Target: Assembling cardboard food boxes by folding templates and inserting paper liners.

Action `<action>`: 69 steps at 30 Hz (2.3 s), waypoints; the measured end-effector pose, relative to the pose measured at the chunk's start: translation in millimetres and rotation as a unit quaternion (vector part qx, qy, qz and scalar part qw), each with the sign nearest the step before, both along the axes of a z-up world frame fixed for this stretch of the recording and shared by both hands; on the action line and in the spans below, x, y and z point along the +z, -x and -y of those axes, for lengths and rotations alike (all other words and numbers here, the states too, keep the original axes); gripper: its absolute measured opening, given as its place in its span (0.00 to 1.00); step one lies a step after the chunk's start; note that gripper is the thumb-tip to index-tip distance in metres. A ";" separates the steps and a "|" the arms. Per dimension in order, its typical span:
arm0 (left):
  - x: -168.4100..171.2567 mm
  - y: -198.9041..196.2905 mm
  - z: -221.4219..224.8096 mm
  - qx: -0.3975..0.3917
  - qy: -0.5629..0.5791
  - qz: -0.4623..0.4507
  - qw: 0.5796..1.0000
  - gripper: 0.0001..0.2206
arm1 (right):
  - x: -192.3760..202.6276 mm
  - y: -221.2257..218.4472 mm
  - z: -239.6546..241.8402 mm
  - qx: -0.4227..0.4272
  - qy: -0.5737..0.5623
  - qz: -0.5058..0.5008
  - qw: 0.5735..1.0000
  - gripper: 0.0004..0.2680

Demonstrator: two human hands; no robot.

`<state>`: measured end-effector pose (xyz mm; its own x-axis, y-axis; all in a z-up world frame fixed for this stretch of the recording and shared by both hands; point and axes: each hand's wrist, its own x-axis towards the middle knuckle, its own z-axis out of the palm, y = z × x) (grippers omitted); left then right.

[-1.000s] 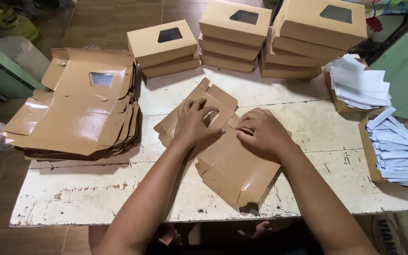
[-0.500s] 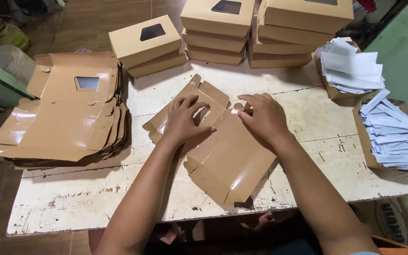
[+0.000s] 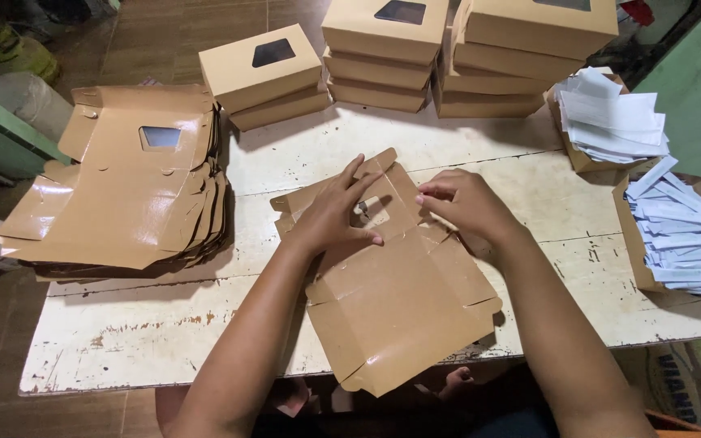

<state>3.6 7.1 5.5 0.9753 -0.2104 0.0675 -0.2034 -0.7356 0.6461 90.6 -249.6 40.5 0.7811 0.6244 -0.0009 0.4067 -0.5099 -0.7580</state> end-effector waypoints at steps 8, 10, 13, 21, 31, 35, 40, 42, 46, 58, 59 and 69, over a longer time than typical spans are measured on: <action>-9.1 -2.8 0.4 -0.024 0.010 0.036 0.999 0.57 | -26.5 -0.1 -17.6 0.128 -0.003 0.076 0.989 0.09; -9.2 -4.2 0.3 -0.028 0.009 0.037 0.999 0.58 | -21.0 -0.7 -19.4 0.133 0.027 0.100 0.986 0.10; -5.9 -2.3 2.1 -0.027 0.009 0.028 0.999 0.58 | -13.9 -0.3 -18.4 0.111 0.048 0.065 0.991 0.15; 2.0 2.3 4.8 0.029 -0.153 0.081 0.984 0.48 | 31.2 11.2 -4.2 -0.017 0.174 -0.063 0.983 0.28; 1.5 4.8 3.8 -0.008 -0.080 0.052 0.995 0.40 | -19.9 -14.2 3.8 -0.033 0.151 0.071 0.985 0.24; 8.4 7.5 5.2 -0.031 -0.056 0.034 0.997 0.36 | -26.3 -8.7 -4.1 -0.007 0.080 0.145 0.986 0.17; 10.1 6.4 6.7 -0.046 -0.047 0.032 0.997 0.33 | -37.1 -8.5 -10.5 0.039 0.147 0.164 0.975 0.17; 11.8 6.9 5.6 -0.049 -0.043 0.026 0.998 0.33 | -31.2 -7.6 -12.0 0.034 0.143 0.158 0.976 0.19; 14.1 8.6 6.7 -0.057 -0.031 0.033 0.997 0.30 | -45.8 -14.7 -11.2 0.032 0.065 0.248 0.966 0.16; -1.7 0.2 -3.0 0.003 -0.092 0.096 0.991 0.19 | -63.6 -44.7 10.5 -0.109 0.103 0.159 0.976 0.13; -16.7 -5.4 -10.1 0.092 -0.130 0.133 0.978 0.23 | -65.1 -45.2 11.2 -0.113 0.108 0.165 0.974 0.13; -8.6 0.5 -13.0 0.263 -0.041 0.121 0.956 0.38 | -68.2 -35.8 7.2 -0.110 0.139 0.352 0.919 0.16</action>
<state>3.1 20.0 -3.2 0.9051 0.2914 0.3098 0.0725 -0.8234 0.5628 126.4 -256.8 -27.7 0.7563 0.5040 0.4171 0.6108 -0.7723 -0.1743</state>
